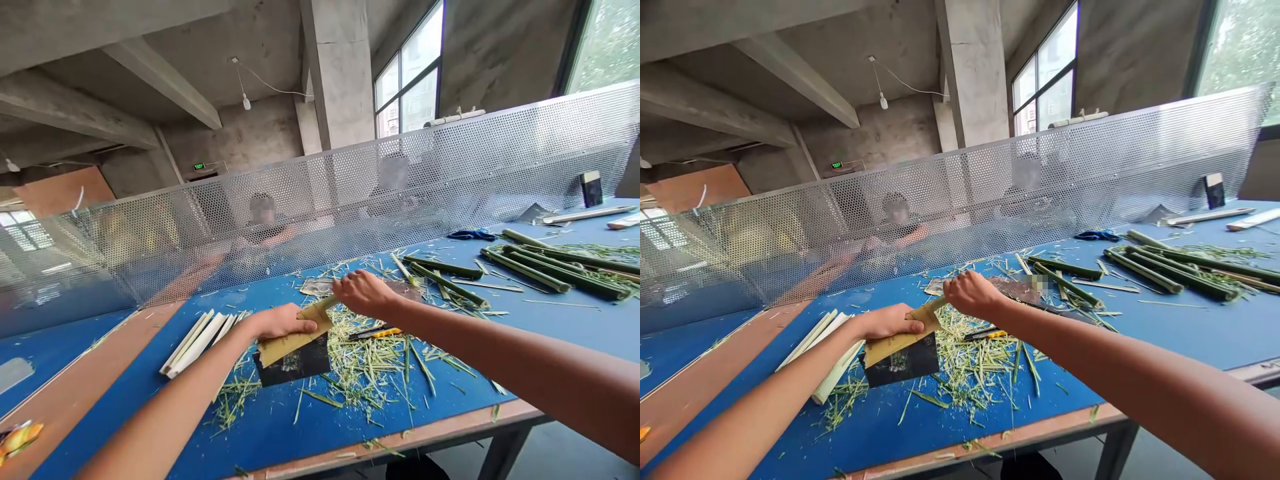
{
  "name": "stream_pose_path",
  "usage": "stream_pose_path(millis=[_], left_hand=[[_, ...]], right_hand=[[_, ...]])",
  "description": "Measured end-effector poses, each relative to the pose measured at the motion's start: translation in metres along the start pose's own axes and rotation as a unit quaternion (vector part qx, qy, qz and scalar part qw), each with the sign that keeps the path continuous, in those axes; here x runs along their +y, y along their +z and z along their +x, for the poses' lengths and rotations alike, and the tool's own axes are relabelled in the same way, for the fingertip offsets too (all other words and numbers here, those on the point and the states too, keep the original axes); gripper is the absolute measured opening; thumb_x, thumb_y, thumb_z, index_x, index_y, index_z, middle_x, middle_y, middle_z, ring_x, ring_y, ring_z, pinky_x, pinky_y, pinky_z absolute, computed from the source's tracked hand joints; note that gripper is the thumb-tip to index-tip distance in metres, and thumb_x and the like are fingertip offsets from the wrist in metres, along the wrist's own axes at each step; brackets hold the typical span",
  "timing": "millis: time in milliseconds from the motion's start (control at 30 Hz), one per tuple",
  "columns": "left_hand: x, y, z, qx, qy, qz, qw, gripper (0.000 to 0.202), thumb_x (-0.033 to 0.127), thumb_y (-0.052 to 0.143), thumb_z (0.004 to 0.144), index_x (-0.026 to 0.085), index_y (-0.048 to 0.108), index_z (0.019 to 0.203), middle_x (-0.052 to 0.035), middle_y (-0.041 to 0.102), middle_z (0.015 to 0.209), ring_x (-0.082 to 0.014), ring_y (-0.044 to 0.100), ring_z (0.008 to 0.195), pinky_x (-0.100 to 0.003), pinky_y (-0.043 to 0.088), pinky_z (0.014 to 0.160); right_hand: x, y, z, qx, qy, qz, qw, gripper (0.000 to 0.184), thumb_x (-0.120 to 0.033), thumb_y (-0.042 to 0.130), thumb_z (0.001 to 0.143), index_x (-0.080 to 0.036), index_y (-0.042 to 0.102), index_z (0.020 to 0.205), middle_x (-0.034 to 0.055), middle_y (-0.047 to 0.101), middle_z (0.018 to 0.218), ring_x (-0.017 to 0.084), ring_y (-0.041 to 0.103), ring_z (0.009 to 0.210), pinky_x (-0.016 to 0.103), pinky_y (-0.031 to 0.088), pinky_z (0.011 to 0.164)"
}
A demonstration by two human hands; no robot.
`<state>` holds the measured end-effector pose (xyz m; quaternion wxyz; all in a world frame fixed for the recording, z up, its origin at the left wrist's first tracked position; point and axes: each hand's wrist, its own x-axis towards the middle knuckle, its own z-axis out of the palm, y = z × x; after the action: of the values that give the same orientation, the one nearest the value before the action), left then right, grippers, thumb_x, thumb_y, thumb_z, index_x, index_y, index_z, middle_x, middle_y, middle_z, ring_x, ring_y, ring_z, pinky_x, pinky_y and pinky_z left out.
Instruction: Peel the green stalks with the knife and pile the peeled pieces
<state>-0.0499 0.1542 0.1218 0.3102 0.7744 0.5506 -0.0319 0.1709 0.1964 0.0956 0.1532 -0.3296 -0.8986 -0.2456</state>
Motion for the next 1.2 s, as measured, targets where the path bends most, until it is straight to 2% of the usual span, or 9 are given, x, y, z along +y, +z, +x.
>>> stream_pose_path(millis=[233, 467, 633, 667, 833, 933, 1033, 1133, 1200], left_hand=[[0.011, 0.001, -0.002, 0.19, -0.022, 0.298, 0.935, 0.046, 0.061, 0.049, 0.076, 0.022, 0.066, 0.092, -0.0074, 0.066, 0.077, -0.018, 0.055, 0.063, -0.028, 0.037, 0.057], [0.013, 0.007, -0.006, 0.235, 0.023, 0.45, 0.861, 0.047, 0.058, 0.04, 0.085, 0.018, 0.062, 0.094, -0.0087, 0.066, 0.074, -0.0186, 0.059, 0.062, -0.028, 0.04, 0.056], [0.016, 0.015, -0.003, 0.25, 0.104, 0.513, 0.815, 0.032, 0.034, 0.037, 0.091, 0.014, 0.062, 0.094, -0.012, 0.066, 0.08, -0.0181, 0.061, 0.07, -0.028, 0.042, 0.06], [0.017, 0.017, -0.001, 0.244, 0.096, 0.509, 0.82, 0.032, 0.035, 0.039, 0.09, 0.014, 0.062, 0.094, -0.0124, 0.065, 0.079, -0.0187, 0.061, 0.071, -0.028, 0.043, 0.06], [0.005, 0.017, 0.008, 0.149, 0.009, 0.332, 0.932, 0.04, 0.053, 0.05, 0.08, 0.018, 0.065, 0.089, -0.0065, 0.066, 0.073, -0.0162, 0.058, 0.063, -0.026, 0.041, 0.056], [-0.002, 0.006, 0.009, 0.083, 0.031, 0.203, 0.975, 0.04, 0.053, 0.047, 0.082, 0.019, 0.065, 0.093, -0.0023, 0.066, 0.074, -0.0123, 0.057, 0.061, -0.023, 0.04, 0.055], [0.0, 0.001, 0.003, 0.157, 0.017, 0.292, 0.943, 0.039, 0.052, 0.049, 0.082, 0.018, 0.064, 0.092, -0.0049, 0.065, 0.072, -0.0147, 0.057, 0.062, -0.026, 0.041, 0.058], [0.007, 0.009, -0.004, 0.245, 0.043, 0.423, 0.872, 0.028, 0.037, 0.045, 0.087, 0.017, 0.064, 0.093, -0.0097, 0.065, 0.075, -0.017, 0.059, 0.067, -0.028, 0.042, 0.063], [0.011, 0.018, -0.006, 0.245, 0.05, 0.443, 0.861, 0.026, 0.03, 0.044, 0.087, 0.016, 0.064, 0.095, -0.0116, 0.065, 0.078, -0.0174, 0.059, 0.068, -0.029, 0.042, 0.064]], right_hand=[[-0.011, 0.022, 0.002, -0.09, 0.064, 0.05, 0.993, 0.023, -0.015, 0.049, 0.081, -0.011, 0.068, 0.07, 0.0116, 0.063, 0.058, 0.013, 0.053, 0.05, 0.026, 0.029, 0.049], [-0.009, -0.002, 0.0, -0.185, 0.081, 0.145, 0.969, 0.018, -0.021, 0.055, 0.078, -0.009, 0.068, 0.08, 0.0101, 0.062, 0.064, 0.012, 0.051, 0.054, 0.025, 0.032, 0.051], [-0.013, 0.0, 0.002, -0.42, 0.044, 0.457, 0.783, 0.028, -0.039, 0.057, 0.077, -0.011, 0.061, 0.073, 0.0013, 0.056, 0.061, 0.009, 0.048, 0.051, 0.023, 0.038, 0.051], [-0.017, 0.004, 0.001, -0.422, 0.066, 0.464, 0.776, 0.027, -0.037, 0.055, 0.078, -0.011, 0.06, 0.072, 0.001, 0.055, 0.061, 0.009, 0.048, 0.05, 0.022, 0.039, 0.05], [-0.028, 0.015, 0.004, -0.219, 0.123, 0.227, 0.941, 0.016, -0.018, 0.051, 0.078, -0.01, 0.065, 0.082, 0.0098, 0.062, 0.069, 0.015, 0.054, 0.058, 0.025, 0.035, 0.051], [-0.021, 0.008, 0.011, -0.088, 0.059, 0.119, 0.987, 0.025, -0.012, 0.042, 0.084, -0.01, 0.066, 0.094, 0.0128, 0.065, 0.074, 0.016, 0.058, 0.065, 0.026, 0.036, 0.057], [-0.014, 0.002, 0.016, -0.157, 0.057, 0.171, 0.971, 0.021, -0.02, 0.051, 0.083, -0.01, 0.066, 0.092, 0.0114, 0.065, 0.075, 0.014, 0.056, 0.061, 0.026, 0.037, 0.055], [-0.016, 0.004, 0.013, -0.343, 0.026, 0.361, 0.867, 0.032, -0.041, 0.055, 0.081, -0.012, 0.066, 0.078, 0.006, 0.063, 0.069, 0.011, 0.053, 0.055, 0.023, 0.039, 0.051], [-0.021, 0.01, 0.008, -0.373, 0.033, 0.407, 0.833, 0.035, -0.043, 0.051, 0.083, -0.013, 0.065, 0.074, 0.0046, 0.061, 0.066, 0.01, 0.051, 0.051, 0.022, 0.038, 0.048]])
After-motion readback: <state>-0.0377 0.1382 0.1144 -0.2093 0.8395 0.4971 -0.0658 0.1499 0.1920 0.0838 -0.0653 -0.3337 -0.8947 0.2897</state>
